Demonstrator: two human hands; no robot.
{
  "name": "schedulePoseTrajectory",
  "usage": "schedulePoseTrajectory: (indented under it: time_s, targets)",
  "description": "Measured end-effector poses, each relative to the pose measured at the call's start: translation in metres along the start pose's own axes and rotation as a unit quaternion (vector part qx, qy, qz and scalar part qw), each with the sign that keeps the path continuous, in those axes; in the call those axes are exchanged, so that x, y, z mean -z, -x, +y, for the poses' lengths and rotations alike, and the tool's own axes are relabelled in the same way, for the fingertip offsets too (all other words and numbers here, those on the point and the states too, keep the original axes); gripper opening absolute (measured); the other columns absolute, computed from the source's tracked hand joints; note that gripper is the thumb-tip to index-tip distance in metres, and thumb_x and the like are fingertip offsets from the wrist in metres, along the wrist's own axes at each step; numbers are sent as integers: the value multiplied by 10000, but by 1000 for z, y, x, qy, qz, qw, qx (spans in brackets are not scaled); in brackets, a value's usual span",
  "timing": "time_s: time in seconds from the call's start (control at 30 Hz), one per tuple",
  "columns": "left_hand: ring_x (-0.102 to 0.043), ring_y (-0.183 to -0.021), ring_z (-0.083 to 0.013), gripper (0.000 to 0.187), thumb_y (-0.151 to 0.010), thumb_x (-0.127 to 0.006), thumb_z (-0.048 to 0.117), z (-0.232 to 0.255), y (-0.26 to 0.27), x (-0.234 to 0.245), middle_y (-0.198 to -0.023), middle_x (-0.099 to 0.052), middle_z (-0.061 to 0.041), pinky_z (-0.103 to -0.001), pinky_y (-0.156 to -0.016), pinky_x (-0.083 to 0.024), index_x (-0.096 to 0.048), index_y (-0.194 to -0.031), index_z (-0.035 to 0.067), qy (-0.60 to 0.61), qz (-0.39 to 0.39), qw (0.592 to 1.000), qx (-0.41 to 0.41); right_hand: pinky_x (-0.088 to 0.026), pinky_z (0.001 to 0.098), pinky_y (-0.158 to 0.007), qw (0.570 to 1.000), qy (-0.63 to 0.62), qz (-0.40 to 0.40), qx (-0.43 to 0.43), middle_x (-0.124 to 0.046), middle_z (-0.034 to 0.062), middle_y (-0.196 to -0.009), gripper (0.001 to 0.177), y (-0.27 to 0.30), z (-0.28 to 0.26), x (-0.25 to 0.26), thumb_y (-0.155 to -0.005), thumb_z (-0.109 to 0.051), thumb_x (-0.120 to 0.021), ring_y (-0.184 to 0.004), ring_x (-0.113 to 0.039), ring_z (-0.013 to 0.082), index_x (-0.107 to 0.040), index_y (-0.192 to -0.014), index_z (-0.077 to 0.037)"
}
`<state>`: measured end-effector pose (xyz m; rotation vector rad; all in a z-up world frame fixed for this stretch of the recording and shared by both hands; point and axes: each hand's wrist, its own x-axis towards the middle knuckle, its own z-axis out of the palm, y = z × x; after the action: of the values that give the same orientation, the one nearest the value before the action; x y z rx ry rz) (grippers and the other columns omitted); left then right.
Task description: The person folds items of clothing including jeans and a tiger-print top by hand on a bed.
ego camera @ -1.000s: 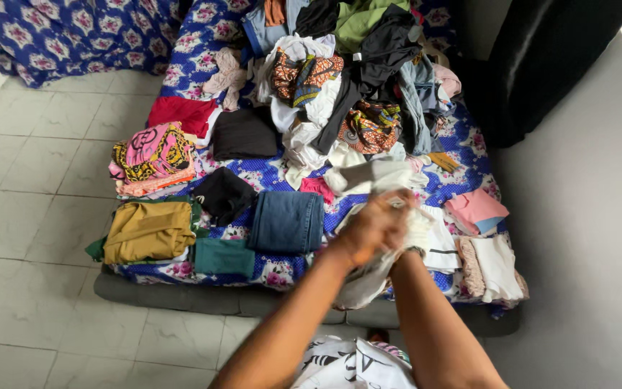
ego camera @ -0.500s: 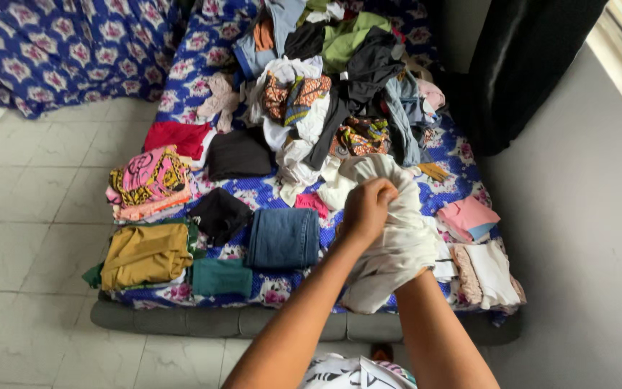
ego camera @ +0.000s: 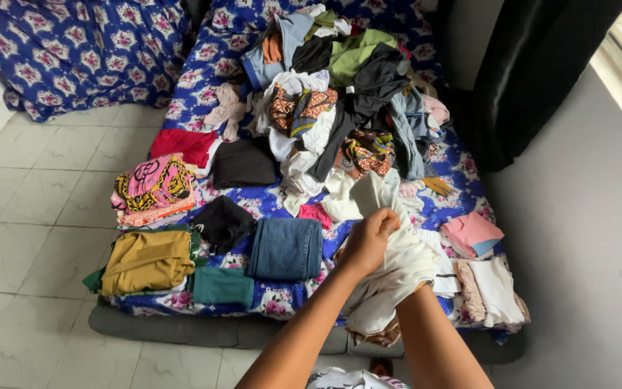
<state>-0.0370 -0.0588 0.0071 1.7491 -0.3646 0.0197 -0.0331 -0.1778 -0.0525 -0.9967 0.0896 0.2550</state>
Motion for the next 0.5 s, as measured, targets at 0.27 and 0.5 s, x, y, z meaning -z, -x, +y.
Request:
schedulePoseTrajectory:
  time_s: [0.27, 0.5]
  targets:
    - [-741, -906, -215, 176, -1056, -574, 204, 21, -2, 16, -928, -752, -102, -318, -823, -548, -625, -1009, 43, 62, 9, 997, -54, -563, 339, -696, 999, -6, -10, 30, -713, 80, -943, 291, -10, -20, -27, -843, -168, -652, -816, -679, 214, -695, -1121, -95]
    - [-680, -898, -399, 549, -879, -755, 474, 6, -65, 55, -971, -717, -191, -470, -758, -540, -643, -1272, 107, -175, 184, 964, 83, -562, 339, -691, 999, 26, 2, 21, -710, 79, -940, 291, -14, -30, -17, -842, -172, -650, -812, -676, 215, -692, -1120, -95]
